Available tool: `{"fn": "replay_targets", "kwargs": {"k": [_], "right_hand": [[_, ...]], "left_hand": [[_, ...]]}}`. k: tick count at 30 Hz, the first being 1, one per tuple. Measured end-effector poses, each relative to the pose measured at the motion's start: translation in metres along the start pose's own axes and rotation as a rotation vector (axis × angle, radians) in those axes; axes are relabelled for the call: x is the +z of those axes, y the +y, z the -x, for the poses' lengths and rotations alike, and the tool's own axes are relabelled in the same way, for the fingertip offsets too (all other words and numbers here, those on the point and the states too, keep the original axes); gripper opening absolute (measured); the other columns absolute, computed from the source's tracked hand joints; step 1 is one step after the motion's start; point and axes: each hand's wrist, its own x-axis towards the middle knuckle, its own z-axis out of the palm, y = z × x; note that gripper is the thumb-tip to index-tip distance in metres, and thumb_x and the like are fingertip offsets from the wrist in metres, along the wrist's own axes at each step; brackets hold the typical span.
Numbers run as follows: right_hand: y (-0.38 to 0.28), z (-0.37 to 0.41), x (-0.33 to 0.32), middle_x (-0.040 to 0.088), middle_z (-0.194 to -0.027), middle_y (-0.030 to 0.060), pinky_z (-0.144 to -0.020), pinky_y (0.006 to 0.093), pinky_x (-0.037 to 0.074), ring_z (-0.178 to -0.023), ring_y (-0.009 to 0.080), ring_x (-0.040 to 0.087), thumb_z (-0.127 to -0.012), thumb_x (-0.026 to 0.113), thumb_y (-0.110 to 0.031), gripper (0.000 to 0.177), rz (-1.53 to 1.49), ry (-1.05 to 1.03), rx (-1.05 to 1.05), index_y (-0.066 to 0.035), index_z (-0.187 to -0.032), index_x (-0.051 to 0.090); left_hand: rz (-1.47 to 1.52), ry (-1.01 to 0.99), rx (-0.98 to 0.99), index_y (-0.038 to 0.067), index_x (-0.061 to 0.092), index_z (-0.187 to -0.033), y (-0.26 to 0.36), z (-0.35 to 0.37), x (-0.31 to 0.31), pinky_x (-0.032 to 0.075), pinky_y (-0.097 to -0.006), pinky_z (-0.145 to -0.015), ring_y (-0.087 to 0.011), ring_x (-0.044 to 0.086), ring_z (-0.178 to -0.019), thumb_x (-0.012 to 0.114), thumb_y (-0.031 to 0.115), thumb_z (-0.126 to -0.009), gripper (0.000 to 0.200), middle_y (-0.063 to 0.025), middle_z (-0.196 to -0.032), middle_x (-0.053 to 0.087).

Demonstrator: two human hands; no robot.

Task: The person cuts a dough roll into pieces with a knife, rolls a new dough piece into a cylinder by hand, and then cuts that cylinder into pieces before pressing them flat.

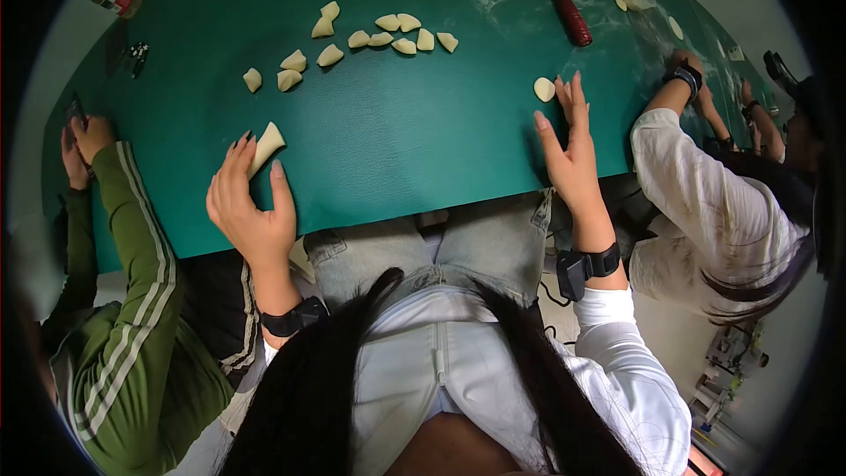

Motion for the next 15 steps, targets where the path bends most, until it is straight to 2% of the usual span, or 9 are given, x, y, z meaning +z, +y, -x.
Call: {"fn": "replay_targets", "kwargs": {"k": [1, 4, 7, 13, 15], "right_hand": [[0.002, -0.001, 0.001, 0.047, -0.160, 0.0226, -0.129, 0.0530, 0.012, -0.153, 0.0345, 0.039, -0.101, 0.066, -0.024, 0.079, -0.097, 0.029, 0.034, 0.003, -0.163, 0.025], [0.005, 0.000, 0.003, 0.050, -0.158, 0.0215, -0.129, 0.0530, 0.012, -0.152, 0.0338, 0.041, -0.101, 0.067, -0.023, 0.080, 0.027, 0.031, -0.031, 0.001, -0.164, 0.024], [0.003, 0.000, 0.003, 0.049, -0.158, 0.0221, -0.129, 0.0532, 0.014, -0.151, 0.0347, 0.042, -0.102, 0.065, -0.025, 0.077, 0.016, 0.029, -0.039, 0.000, -0.163, 0.026], [-0.005, 0.002, 0.000, 0.046, -0.160, 0.0220, -0.127, 0.0545, 0.021, -0.150, 0.0390, 0.042, -0.103, 0.060, -0.030, 0.074, 0.355, -0.049, -0.162, 0.001, -0.162, 0.029], [-0.012, -0.001, -0.006, 0.046, -0.160, 0.0214, -0.127, 0.0548, 0.022, -0.150, 0.0394, 0.042, -0.102, 0.060, -0.029, 0.075, 0.275, -0.042, -0.142, 0.002, -0.162, 0.029]], "left_hand": [[-0.001, 0.000, 0.000, 0.009, 0.070, -0.124, 0.000, 0.000, 0.000, 0.042, -0.0411, -0.107, -0.0287, 0.067, -0.122, 0.071, 0.018, -0.093, 0.032, -0.0083, -0.130, 0.073], [-0.002, 0.000, -0.003, 0.008, 0.070, -0.124, 0.001, -0.001, 0.000, 0.043, -0.0414, -0.107, -0.0286, 0.067, -0.122, 0.070, 0.018, -0.093, 0.032, -0.0082, -0.130, 0.073], [-0.005, -0.004, -0.006, 0.008, 0.070, -0.123, 0.001, -0.001, 0.000, 0.043, -0.0414, -0.107, -0.0285, 0.067, -0.122, 0.070, 0.018, -0.093, 0.032, -0.0081, -0.130, 0.073], [-0.004, -0.004, -0.008, 0.009, 0.070, -0.123, 0.001, -0.001, 0.000, 0.042, -0.0412, -0.107, -0.0283, 0.066, -0.123, 0.070, 0.018, -0.093, 0.032, -0.0076, -0.130, 0.073], [-0.003, -0.005, -0.008, 0.009, 0.070, -0.124, 0.001, -0.001, 0.000, 0.042, -0.0412, -0.108, -0.0282, 0.066, -0.123, 0.070, 0.018, -0.093, 0.032, -0.0075, -0.130, 0.073]]}}
